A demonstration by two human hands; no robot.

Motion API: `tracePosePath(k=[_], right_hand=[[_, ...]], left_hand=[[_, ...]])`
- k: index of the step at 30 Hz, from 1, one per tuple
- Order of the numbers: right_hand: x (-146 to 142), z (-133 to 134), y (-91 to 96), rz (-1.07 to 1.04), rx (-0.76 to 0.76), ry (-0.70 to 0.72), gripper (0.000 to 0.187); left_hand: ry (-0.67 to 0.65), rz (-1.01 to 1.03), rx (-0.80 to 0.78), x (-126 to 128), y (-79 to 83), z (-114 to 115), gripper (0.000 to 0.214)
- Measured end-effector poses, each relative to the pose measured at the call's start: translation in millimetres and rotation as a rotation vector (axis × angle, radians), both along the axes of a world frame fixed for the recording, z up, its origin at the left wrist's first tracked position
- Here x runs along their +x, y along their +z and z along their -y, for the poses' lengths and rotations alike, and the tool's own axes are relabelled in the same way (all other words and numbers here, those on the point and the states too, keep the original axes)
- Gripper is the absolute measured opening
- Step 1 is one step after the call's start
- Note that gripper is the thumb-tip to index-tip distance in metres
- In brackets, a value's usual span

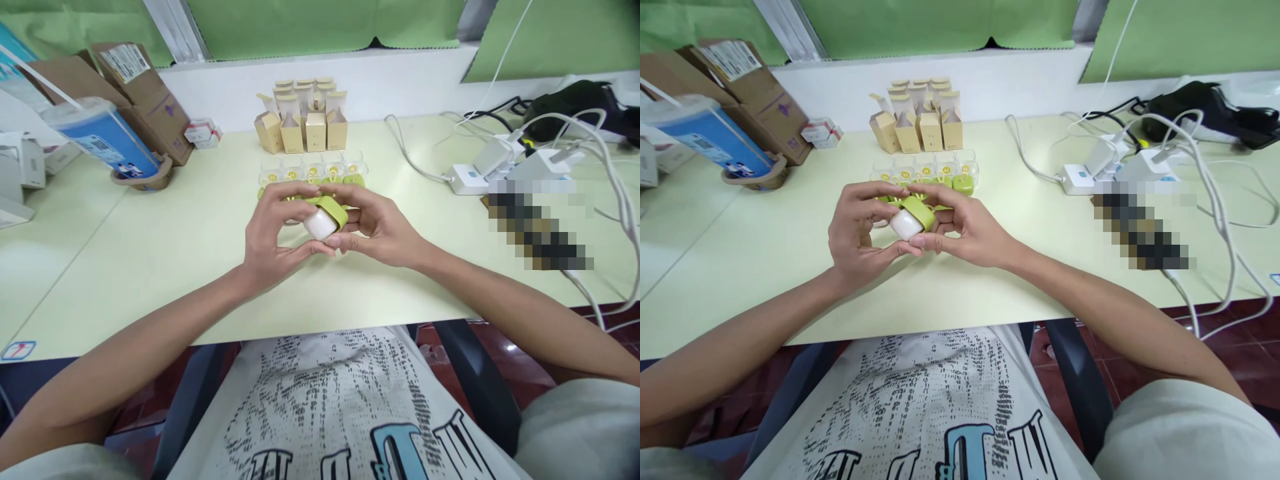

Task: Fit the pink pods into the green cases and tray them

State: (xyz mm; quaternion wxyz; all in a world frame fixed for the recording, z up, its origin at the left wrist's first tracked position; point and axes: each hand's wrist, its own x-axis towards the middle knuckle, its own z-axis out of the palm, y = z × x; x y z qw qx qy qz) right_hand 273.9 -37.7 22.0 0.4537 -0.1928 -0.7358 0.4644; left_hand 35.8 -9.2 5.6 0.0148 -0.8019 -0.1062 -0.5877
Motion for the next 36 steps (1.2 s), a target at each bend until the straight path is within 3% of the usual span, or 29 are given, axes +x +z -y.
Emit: tracePosePath(k=[5,10,16,19,24,36], right_hand=[[-1.3,0.3,-5.8,-0.036,0.043,0.008,0.060],[0.3,-3.5,-11.1,-0.013,0.178,-0.009,0.045],[3.7,-5.7,-10.6,-0.013,0.438,-0.214,0.036],[5.6,-8.6,-6.5,0.012,0.597,-0.253,0.027],[6.9,-12.2,-4.5,0.047,0.775,-0.290,0.036],[7.9,-8.2,-5.5,0.096,0.829,-0.400,0.025]], left_hand=[[0.085,-0.107,0.078,-3.1,3.7,3.0,0.055],[0.168,-0.008,0.150,-0.8,5.7,5.3,0.046],[0.155,0.045,0.246,0.8,12.1,4.8,0.045],[0.140,0.017,0.221,-0.5,13.1,7.1,0.045],[0.127,0.019,0.177,1.5,10.9,12.3,0.044],[0.224,-0.010,0.192,2.8,6.4,12.3,0.037]])
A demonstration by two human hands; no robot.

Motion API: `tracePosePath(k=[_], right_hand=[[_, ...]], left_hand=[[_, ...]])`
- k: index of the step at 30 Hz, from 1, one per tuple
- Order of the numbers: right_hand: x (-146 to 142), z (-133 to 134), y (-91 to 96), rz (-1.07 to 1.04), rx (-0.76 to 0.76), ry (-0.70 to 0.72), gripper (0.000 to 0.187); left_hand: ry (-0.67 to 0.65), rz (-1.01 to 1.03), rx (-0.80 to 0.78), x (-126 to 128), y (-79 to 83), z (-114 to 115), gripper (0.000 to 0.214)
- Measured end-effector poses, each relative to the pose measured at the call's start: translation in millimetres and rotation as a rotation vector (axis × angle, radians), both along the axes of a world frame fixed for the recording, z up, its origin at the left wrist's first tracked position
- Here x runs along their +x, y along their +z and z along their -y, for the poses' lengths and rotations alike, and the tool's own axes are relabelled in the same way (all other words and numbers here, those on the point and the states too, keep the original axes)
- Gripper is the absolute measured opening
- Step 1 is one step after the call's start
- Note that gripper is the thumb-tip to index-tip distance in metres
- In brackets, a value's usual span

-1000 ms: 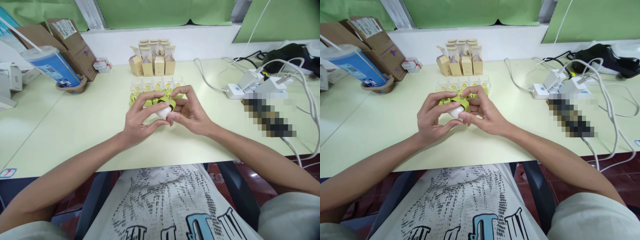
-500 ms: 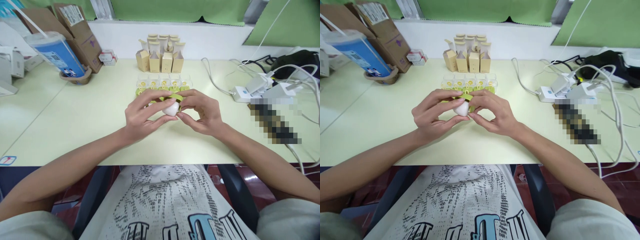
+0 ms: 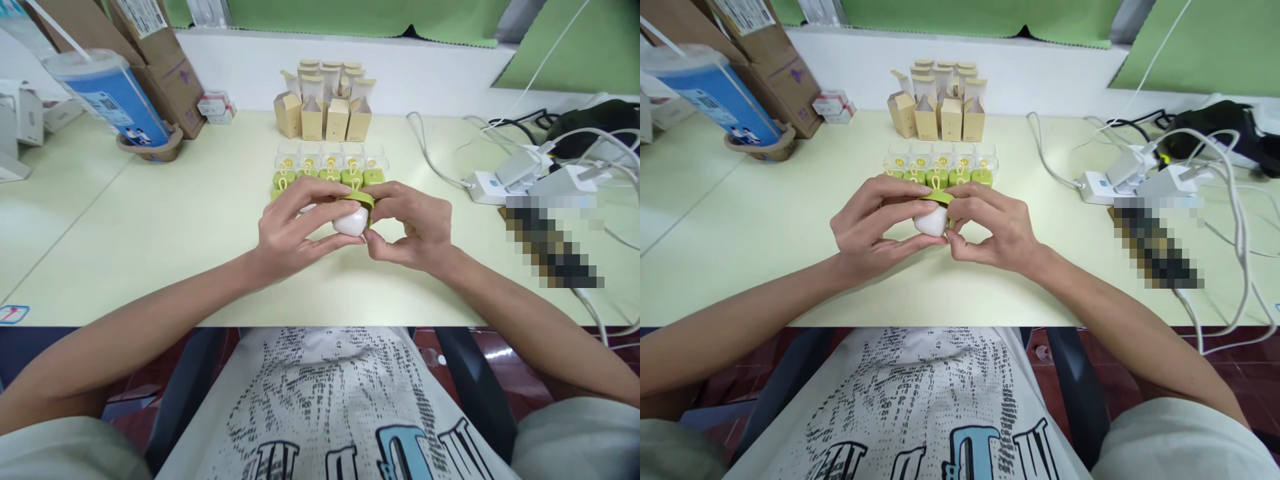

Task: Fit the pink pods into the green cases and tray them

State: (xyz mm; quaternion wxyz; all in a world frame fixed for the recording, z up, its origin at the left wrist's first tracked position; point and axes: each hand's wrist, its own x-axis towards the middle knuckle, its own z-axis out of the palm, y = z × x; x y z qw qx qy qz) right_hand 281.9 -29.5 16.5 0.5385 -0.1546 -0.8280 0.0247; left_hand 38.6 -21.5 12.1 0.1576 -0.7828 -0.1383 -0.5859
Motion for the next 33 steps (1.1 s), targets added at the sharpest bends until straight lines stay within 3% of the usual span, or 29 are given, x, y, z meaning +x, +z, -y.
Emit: tracePosePath(k=[5,12,15,20,28,33], right_hand=[[1.2,0.4,-1.1,0.036,-0.002,-0.029,0.020],[-0.6,-0.9,1.8,0.020,0.074,0.032,0.027],[0.7,-3.2,0.4,0.020,0.012,0.038,0.024],[1.3,-4.4,-1.5,-0.031,-0.027,0.053,0.018],[0.5,-0.3,-5.9,-0.086,-0.198,0.041,0.017],[0.9,-1.1,-9.0,-0.098,-0.248,0.071,0.025]], left_hand=[[-0.016,-0.049,-0.149,-4.6,-0.8,-1.3,0.045],[-0.086,-0.038,-0.199,-6.6,-1.0,-3.1,0.041],[-0.079,-0.033,-0.218,-3.8,0.1,-2.3,0.038],[-0.065,0.037,-0.035,4.2,7.6,0.2,0.026],[-0.154,0.003,-0.167,3.9,10.7,1.7,0.015],[-0.148,-0.032,-0.196,0.4,5.4,-2.5,0.024]])
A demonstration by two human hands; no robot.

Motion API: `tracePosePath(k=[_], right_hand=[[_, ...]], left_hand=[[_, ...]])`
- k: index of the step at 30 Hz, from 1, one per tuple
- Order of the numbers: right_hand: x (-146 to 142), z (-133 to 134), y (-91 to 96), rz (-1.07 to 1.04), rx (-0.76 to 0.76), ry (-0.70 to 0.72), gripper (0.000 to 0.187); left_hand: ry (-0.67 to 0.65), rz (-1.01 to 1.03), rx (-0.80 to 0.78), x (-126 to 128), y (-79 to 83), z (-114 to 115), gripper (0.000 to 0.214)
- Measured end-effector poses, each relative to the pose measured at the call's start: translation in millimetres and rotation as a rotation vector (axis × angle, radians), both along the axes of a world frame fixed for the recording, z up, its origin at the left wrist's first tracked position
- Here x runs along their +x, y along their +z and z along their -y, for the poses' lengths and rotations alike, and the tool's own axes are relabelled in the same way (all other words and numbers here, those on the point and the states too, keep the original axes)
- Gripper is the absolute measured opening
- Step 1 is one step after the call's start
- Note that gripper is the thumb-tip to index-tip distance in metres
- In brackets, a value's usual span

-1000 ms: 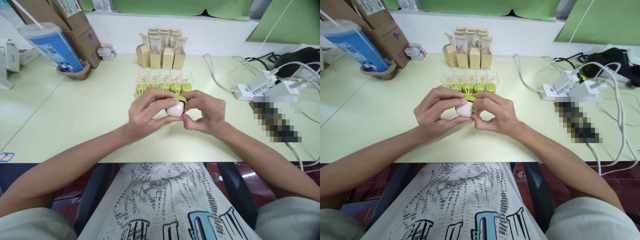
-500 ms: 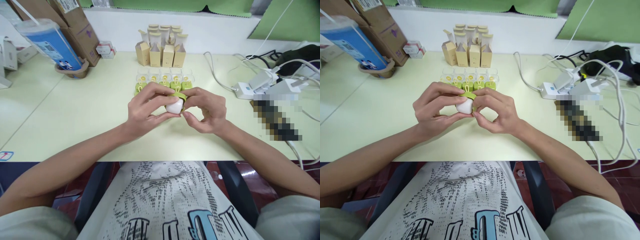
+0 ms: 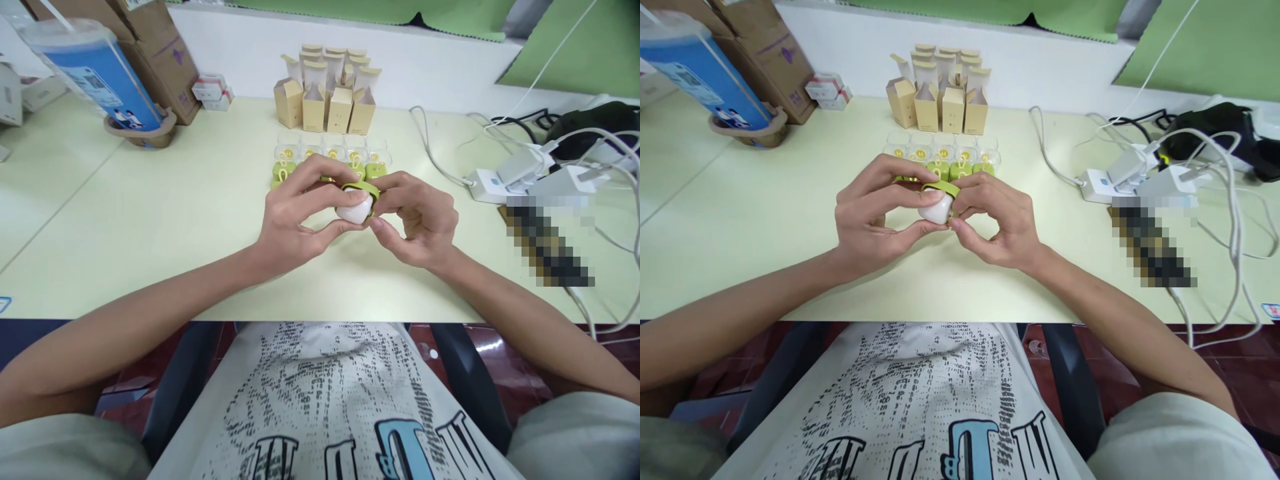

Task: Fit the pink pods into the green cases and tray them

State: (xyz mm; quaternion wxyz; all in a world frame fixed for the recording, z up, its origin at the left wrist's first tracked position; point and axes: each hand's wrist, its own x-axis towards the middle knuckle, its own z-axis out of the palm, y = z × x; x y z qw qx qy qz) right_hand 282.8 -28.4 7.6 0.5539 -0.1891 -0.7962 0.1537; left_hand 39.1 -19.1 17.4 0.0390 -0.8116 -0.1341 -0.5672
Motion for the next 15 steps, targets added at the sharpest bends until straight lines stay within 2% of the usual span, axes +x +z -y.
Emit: tracePosePath(k=[7,11,15], right_hand=[[-1.3,2.1,5.5,-0.013,0.067,0.040,0.031],[-1.6,-5.4,1.4,-0.025,0.158,0.054,0.042],[-5.1,-6.1,-2.6,-0.055,0.199,0.050,0.041]], left_hand=[[0.053,0.008,0.084,0.7,5.4,7.9,0.028],[0.050,0.049,0.105,7.8,2.7,9.8,0.030],[0.072,0.112,0.163,14.1,1.3,9.5,0.027]])
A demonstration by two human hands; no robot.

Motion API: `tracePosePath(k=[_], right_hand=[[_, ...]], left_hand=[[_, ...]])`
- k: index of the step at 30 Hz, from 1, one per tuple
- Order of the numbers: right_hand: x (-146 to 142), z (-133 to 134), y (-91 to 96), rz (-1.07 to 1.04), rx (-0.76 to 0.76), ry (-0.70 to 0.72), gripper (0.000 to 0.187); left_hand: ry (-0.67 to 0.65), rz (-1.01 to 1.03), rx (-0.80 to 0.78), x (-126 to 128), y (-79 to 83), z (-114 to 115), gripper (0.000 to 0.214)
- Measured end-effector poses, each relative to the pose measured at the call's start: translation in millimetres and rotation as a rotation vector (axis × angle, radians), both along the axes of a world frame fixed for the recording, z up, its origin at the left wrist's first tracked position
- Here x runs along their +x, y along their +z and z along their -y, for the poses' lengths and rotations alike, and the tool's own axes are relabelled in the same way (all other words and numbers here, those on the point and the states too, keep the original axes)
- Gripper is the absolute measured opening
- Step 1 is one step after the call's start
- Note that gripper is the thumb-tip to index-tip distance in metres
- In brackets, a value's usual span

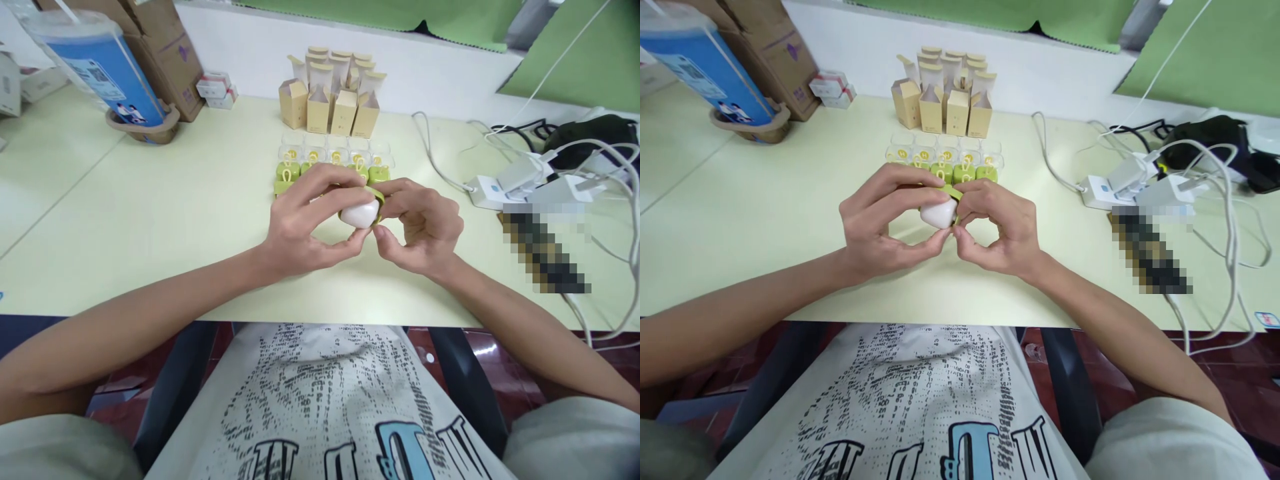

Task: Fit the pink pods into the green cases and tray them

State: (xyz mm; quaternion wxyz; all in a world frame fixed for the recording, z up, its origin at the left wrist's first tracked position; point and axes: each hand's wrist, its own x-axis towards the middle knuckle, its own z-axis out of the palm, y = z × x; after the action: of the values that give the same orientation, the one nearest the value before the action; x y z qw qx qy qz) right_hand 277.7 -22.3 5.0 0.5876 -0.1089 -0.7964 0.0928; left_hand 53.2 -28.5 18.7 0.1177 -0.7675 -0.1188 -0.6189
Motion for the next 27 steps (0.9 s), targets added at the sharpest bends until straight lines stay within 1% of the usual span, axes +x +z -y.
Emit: tracePosePath(k=[5,11,15,17,20,23,25,27], right_hand=[[-1.3,6.3,3.5,-0.005,-0.006,-0.015,0.045],[0.9,5.4,5.7,-0.004,0.049,0.008,0.046],[0.1,6.8,6.7,-0.002,0.024,-0.001,0.046],[-0.5,6.9,8.0,-0.004,0.036,-0.002,0.044],[-0.7,5.7,9.3,-0.013,0.048,-0.009,0.036],[0.1,4.8,7.2,-0.019,-0.028,-0.038,0.025],[1.0,4.4,4.6,-0.024,-0.108,-0.034,0.028],[1.8,3.9,2.4,-0.028,-0.154,-0.009,0.034]], left_hand=[[-0.021,-0.030,-0.077,-3.4,1.8,1.9,0.030],[0.000,-0.089,-0.056,-12.9,-1.4,-7.2,0.035],[-0.054,-0.079,-0.071,-14.4,-4.0,-10.8,0.038],[-0.054,-0.094,-0.100,-14.5,-4.6,-11.4,0.039],[-0.023,-0.093,-0.119,-14.1,-4.3,-11.7,0.040],[-0.075,-0.070,-0.095,-13.2,-1.8,-10.7,0.038],[-0.106,-0.065,-0.074,-12.5,0.4,-9.6,0.036],[-0.089,-0.060,-0.043,-11.8,2.3,-8.4,0.036]])
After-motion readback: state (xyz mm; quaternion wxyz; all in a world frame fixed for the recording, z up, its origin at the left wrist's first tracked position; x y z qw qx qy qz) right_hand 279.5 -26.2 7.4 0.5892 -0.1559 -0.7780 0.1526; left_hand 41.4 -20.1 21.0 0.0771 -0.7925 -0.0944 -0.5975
